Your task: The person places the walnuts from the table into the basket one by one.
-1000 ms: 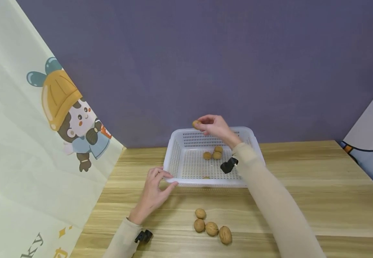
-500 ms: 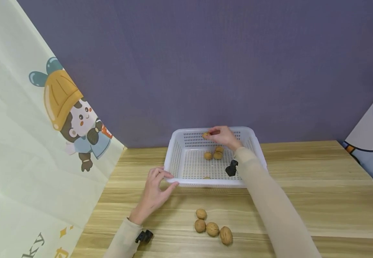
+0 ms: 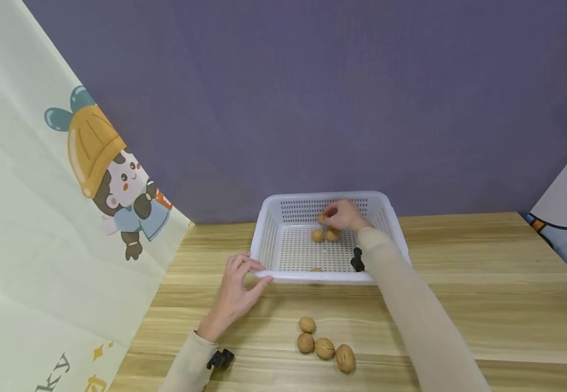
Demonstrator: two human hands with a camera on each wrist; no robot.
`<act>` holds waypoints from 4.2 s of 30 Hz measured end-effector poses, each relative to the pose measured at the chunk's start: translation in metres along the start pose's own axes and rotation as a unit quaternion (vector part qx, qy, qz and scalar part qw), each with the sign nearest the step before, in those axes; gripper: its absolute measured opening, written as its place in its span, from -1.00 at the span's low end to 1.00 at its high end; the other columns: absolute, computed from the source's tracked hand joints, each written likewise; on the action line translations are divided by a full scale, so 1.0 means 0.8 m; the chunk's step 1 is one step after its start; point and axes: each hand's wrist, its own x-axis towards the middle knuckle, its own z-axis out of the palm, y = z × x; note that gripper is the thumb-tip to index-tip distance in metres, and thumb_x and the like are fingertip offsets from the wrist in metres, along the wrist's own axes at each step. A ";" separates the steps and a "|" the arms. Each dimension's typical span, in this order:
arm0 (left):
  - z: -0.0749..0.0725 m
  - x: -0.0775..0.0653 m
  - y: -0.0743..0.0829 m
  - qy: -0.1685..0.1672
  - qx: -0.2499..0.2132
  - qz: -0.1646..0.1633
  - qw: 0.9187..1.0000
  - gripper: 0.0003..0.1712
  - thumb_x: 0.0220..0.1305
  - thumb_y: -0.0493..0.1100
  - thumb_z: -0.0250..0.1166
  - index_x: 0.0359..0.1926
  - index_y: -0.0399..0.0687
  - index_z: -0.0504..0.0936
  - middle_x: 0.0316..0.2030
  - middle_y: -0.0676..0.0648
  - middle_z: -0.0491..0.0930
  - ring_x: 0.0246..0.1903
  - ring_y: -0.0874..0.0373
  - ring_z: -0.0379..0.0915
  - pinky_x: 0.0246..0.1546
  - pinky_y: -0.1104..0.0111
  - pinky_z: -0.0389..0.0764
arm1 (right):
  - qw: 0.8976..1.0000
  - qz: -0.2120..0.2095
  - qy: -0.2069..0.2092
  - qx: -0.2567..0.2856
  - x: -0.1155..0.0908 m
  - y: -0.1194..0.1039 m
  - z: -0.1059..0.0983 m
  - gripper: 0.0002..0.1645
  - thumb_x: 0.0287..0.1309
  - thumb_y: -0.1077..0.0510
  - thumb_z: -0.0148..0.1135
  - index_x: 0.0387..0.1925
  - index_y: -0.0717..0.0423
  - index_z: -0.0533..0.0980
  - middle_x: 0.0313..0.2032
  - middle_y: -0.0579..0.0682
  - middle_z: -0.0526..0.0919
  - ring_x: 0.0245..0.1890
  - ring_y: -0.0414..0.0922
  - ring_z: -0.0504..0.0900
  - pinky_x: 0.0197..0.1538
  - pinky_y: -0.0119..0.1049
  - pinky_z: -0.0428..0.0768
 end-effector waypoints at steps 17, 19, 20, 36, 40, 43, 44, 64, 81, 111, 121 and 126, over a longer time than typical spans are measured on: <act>0.001 0.000 0.000 -0.004 0.004 -0.006 1.000 -0.71 0.26 -0.02 0.56 -0.13 0.02 0.68 -0.09 0.00 0.55 0.27 -0.10 0.41 0.33 -0.11 0.57 | 0.997 0.000 -0.058 -0.058 -0.004 -0.003 0.002 -0.52 0.41 0.01 0.39 0.16 0.27 0.66 0.14 0.25 0.73 0.16 0.19 0.67 0.27 0.12 0.65; 0.001 0.000 0.000 -0.004 0.003 -0.007 1.000 -0.71 0.25 -0.02 0.57 -0.13 0.01 0.68 -0.09 -0.01 0.55 0.26 -0.10 0.42 0.33 -0.10 0.57 | 0.997 0.003 -0.060 -0.053 -0.004 -0.003 -0.002 -0.49 0.43 0.01 0.36 0.21 0.28 0.62 0.18 0.27 0.70 0.21 0.21 0.64 0.30 0.14 0.63; 0.001 0.001 0.001 -0.004 0.002 -0.008 1.000 -0.70 0.24 -0.02 0.57 -0.13 0.01 0.68 -0.09 -0.01 0.56 0.26 -0.10 0.42 0.33 -0.10 0.57 | 0.997 0.001 -0.061 -0.050 -0.005 -0.004 -0.005 -0.47 0.43 0.01 0.35 0.23 0.31 0.60 0.20 0.29 0.69 0.23 0.23 0.63 0.31 0.15 0.63; 0.002 0.001 0.001 -0.003 0.000 -0.014 1.000 -0.69 0.21 -0.04 0.58 -0.12 -0.02 0.68 -0.09 -0.06 0.56 0.25 -0.14 0.42 0.35 -0.12 0.56 | 0.990 -0.114 -0.038 -0.071 -0.060 -0.066 -0.075 -0.44 0.48 0.06 0.30 0.34 0.30 0.53 0.15 0.23 0.75 0.18 0.22 0.69 0.22 0.21 0.68; 0.003 0.001 0.002 -0.001 0.003 -0.010 1.000 -0.69 0.22 -0.03 0.57 -0.12 -0.02 0.68 -0.08 -0.06 0.56 0.24 -0.14 0.43 0.32 -0.12 0.58 | 0.991 -0.129 -0.022 -0.038 -0.086 -0.067 -0.070 -0.48 0.48 0.06 0.31 0.34 0.23 0.55 0.14 0.18 0.76 0.16 0.17 0.71 0.23 0.19 0.68; 0.004 0.000 0.003 -0.002 0.001 -0.011 1.000 -0.69 0.22 -0.03 0.57 -0.12 -0.02 0.69 -0.07 -0.06 0.57 0.24 -0.13 0.43 0.31 -0.12 0.59 | 0.992 -0.126 -0.009 -0.016 -0.107 -0.062 -0.062 -0.51 0.48 0.01 0.32 0.30 0.15 0.59 0.17 0.14 0.76 0.17 0.12 0.71 0.25 0.12 0.69; 0.004 0.000 0.003 -0.003 0.001 -0.013 1.000 -0.69 0.22 -0.03 0.57 -0.11 -0.02 0.69 -0.07 -0.06 0.56 0.24 -0.13 0.42 0.31 -0.12 0.59 | 0.992 -0.123 -0.006 -0.003 -0.114 -0.061 -0.059 -0.53 0.48 0.00 0.32 0.29 0.12 0.60 0.17 0.13 0.75 0.15 0.10 0.72 0.22 0.09 0.71; 0.002 -0.001 0.001 0.005 0.000 -0.014 1.000 -0.69 0.20 -0.04 0.59 -0.13 -0.02 0.69 -0.08 -0.05 0.57 0.23 -0.12 0.43 0.30 -0.12 0.60 | 0.978 -0.174 0.042 0.107 -0.221 -0.062 0.035 -0.80 0.36 0.12 0.43 -0.03 0.04 0.73 -0.16 -0.12 0.81 -0.27 -0.31 0.71 -0.15 -0.35 0.76; 0.003 0.001 -0.001 0.007 0.005 -0.008 1.000 -0.70 0.21 -0.03 0.59 -0.14 0.00 0.69 -0.10 0.00 0.56 0.21 -0.08 0.44 0.30 -0.09 0.58 | 0.937 -0.239 -0.164 0.195 -0.267 0.012 0.075 -0.73 0.33 0.28 0.39 0.04 0.17 0.66 -0.35 0.11 0.73 -0.48 -0.47 0.52 -0.49 -0.45 0.57; 0.005 0.002 -0.004 0.013 -0.006 0.004 1.000 -0.69 0.16 -0.07 0.61 -0.17 -0.03 0.68 -0.13 -0.04 0.57 0.21 -0.15 0.44 0.33 -0.14 0.53 | 0.902 -0.186 -0.297 0.251 -0.285 0.052 0.092 -0.52 0.25 0.22 0.49 0.18 0.06 0.61 -0.06 0.08 0.73 -0.30 -0.47 0.56 -0.33 -0.52 0.64; 0.005 0.002 -0.004 0.013 -0.003 0.006 1.000 -0.68 0.17 -0.06 0.60 -0.16 -0.03 0.67 -0.12 -0.05 0.57 0.21 -0.15 0.44 0.32 -0.13 0.54 | 0.910 -0.158 -0.282 0.260 -0.284 0.055 0.091 -0.67 0.26 0.25 0.44 0.05 0.07 0.65 -0.38 -0.21 0.65 -0.44 -0.49 0.54 -0.46 -0.58 0.53; 0.004 0.002 -0.004 0.014 -0.005 0.008 1.000 -0.67 0.17 -0.06 0.61 -0.16 -0.04 0.67 -0.14 -0.05 0.56 0.20 -0.15 0.44 0.32 -0.14 0.55 | 0.900 -0.160 -0.291 0.281 -0.283 0.056 0.091 -0.68 0.28 0.30 0.37 0.06 0.13 0.64 -0.38 -0.31 0.64 -0.50 -0.50 0.53 -0.49 -0.59 0.55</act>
